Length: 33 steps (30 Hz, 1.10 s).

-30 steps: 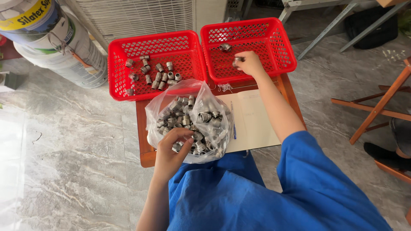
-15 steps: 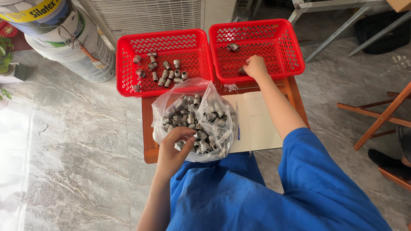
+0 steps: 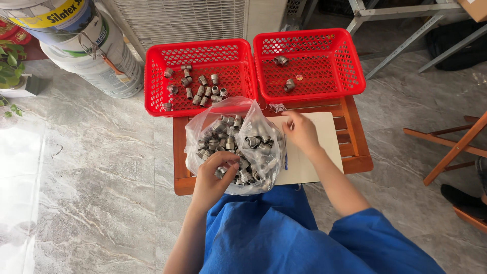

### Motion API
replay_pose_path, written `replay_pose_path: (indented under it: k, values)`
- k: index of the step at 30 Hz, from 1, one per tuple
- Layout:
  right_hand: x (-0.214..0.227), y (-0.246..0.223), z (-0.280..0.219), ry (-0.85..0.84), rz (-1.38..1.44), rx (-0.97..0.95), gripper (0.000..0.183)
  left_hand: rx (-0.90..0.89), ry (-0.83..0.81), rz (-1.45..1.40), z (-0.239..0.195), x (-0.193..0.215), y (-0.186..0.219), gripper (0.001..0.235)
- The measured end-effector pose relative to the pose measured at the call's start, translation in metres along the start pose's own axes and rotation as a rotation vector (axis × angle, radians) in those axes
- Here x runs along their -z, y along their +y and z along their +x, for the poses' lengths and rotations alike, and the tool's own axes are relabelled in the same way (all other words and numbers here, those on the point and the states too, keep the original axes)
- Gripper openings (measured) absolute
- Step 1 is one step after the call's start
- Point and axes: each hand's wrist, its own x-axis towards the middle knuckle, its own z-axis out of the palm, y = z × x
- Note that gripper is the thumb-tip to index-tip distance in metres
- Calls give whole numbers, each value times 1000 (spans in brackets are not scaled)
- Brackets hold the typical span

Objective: The person sorts small metal pipe fittings from a plastic bag into two red baskets. They repeatedly pick up fittings, inspect them, and place them into the left basket, occasionally writing on a notebook with a pen.

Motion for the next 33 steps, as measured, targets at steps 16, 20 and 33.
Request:
replay_pose_path:
  k: [16,20,33]
  values:
    - [-17,15,-24,-328,-161,-299,63,-42,-7,-19,2,-7,-2,13]
    - [-21,33,-27,-358,-184,-195,41,-44,-8,-22,1,-9,-4,11]
    - [22,47,-39,-192,-23,231,30,-34,-25,-26,2,-11,-4,13]
